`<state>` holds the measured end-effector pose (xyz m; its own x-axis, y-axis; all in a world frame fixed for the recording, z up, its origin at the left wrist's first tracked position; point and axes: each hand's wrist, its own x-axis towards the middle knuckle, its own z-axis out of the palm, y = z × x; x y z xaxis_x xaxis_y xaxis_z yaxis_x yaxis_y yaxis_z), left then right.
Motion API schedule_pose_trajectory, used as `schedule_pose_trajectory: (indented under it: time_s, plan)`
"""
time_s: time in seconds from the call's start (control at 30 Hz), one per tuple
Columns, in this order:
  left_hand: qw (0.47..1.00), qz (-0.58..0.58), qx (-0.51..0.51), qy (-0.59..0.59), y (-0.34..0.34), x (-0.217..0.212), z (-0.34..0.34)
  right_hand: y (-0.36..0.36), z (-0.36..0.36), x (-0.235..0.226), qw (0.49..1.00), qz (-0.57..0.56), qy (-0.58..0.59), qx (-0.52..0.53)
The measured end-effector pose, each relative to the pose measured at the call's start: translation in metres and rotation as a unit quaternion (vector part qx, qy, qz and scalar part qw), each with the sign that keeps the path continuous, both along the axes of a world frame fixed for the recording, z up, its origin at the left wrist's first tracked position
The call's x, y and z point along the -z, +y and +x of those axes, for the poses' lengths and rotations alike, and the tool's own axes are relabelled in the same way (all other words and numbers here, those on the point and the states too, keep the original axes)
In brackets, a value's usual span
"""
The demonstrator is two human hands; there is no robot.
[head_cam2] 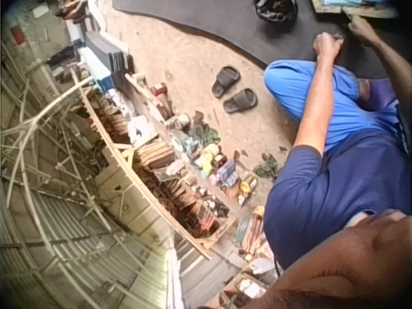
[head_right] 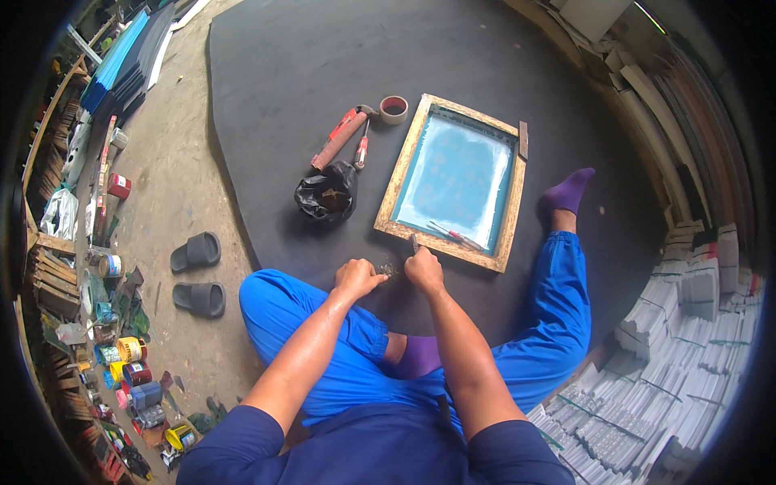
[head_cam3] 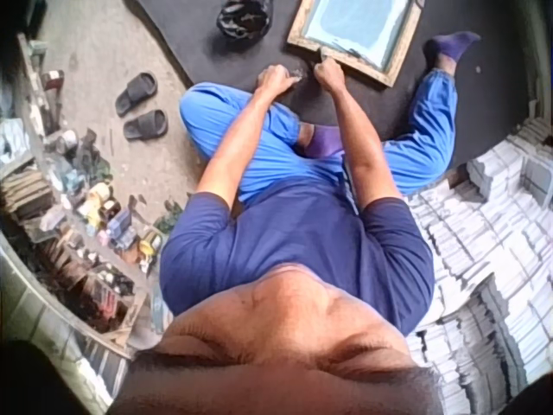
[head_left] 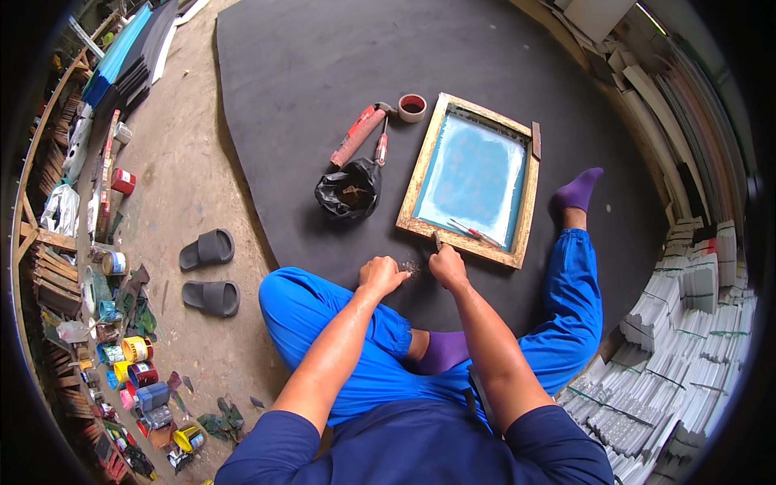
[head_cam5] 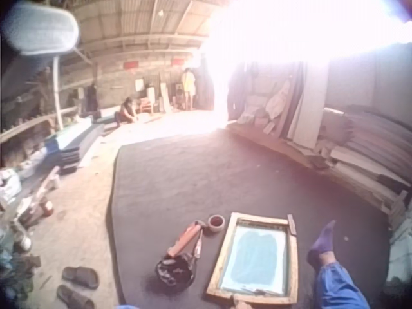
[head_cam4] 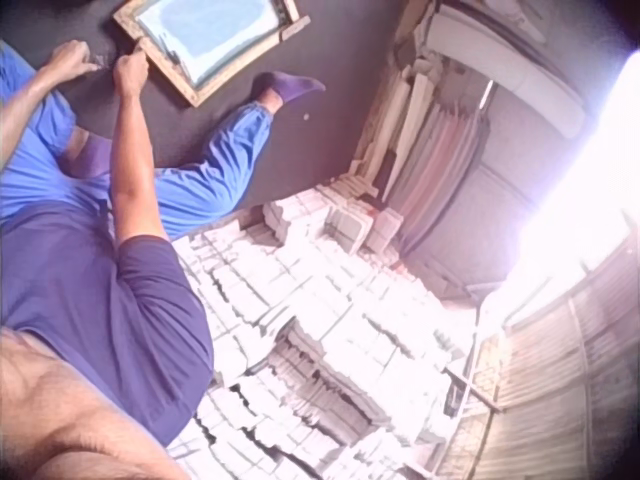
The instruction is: The person sits on the floor and uses pliers to repeatedly trim small pieces of material from a rectangular frame. The person holds the frame with one hand and uses the pliers with the other to snip edges, occasionally adjusting the frame's position.
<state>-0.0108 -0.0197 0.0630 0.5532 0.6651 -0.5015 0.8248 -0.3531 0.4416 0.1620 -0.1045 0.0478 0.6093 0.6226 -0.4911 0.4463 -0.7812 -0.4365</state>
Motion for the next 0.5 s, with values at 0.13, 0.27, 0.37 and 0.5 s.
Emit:
schedule_pose_trajectory:
  time_s: [0.13,0.27,0.37,0.5]
  plan:
    - [0.999,-0.006,-0.025,-0.023,0.001,0.005,0.001,-0.008,0.002,0.042,0.983,0.129,-0.123,-0.039]
    - [0.997,-0.016,-0.061,-0.037,0.004,0.014,-0.006,-0.009,0.005,0.023,0.959,0.131,0.234,0.093]
    - [0.994,-0.015,-0.070,-0.085,0.001,0.011,-0.011,-0.016,0.002,0.030,0.933,0.190,0.283,0.116]
    - [0.966,0.103,-0.043,-0.231,-0.004,0.014,-0.011,-0.033,-0.017,0.011,0.940,0.148,0.306,0.038]
